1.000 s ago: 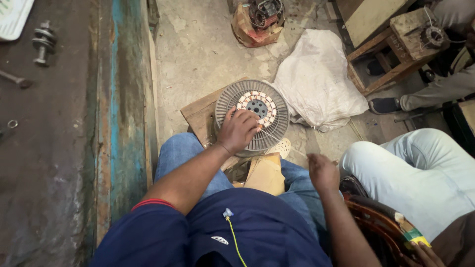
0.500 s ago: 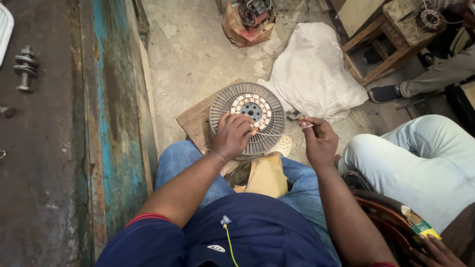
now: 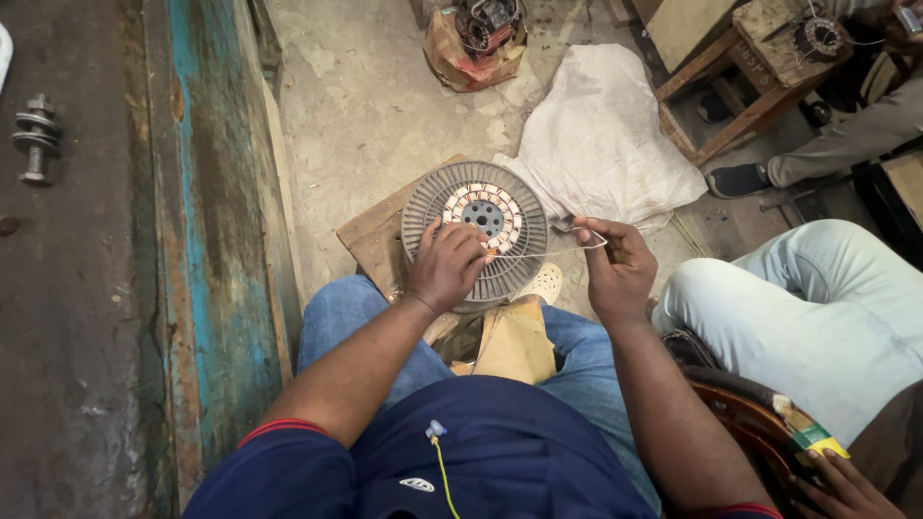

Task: The person sits on the floor and winds a thin wire around the slots of a motor stator. They use both hands to guide the wire through the slots and secure it in place.

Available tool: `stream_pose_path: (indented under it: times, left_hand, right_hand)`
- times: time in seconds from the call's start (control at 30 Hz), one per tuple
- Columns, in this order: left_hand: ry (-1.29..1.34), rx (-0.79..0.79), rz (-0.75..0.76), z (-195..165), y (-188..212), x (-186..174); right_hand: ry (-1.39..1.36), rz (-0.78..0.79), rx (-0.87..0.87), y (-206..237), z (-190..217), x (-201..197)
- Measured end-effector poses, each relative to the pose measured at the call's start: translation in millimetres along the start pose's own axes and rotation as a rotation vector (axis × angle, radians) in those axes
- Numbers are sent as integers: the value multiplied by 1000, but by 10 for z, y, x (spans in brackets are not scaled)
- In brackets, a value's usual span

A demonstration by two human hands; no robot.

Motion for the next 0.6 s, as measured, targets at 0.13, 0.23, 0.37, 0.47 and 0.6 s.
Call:
stream_pose_path:
  times: [0.13, 0.23, 0.37, 0.47, 0.6]
  left_hand:
    - [-3, 6, -14, -4, 1, 2]
    - [3, -2, -6, 3, -8, -2]
    - [12, -5, -10, 11, -3, -11]
    - [7, 4, -29, 24, 11, -10]
    - [41, -8, -8, 36, 31, -5]
  right_hand:
    - [23, -5, 30, 33, -18, -25]
    - [40, 11, 21, 35, -25, -22]
    - [56, 24, 5, 24, -29, 7]
    - [64, 46, 24, 16, -80, 50]
    - [1, 59, 57, -27, -225, 133]
Point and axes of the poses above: each hand's wrist, its own y-axis away from the middle knuckle, its own x-axis out of the palm, z = x × y, the point moved 2 cm from there along -y, towards the middle knuckle, and after that the axes turned 7 degrees about -y, right-handed, at the moved point
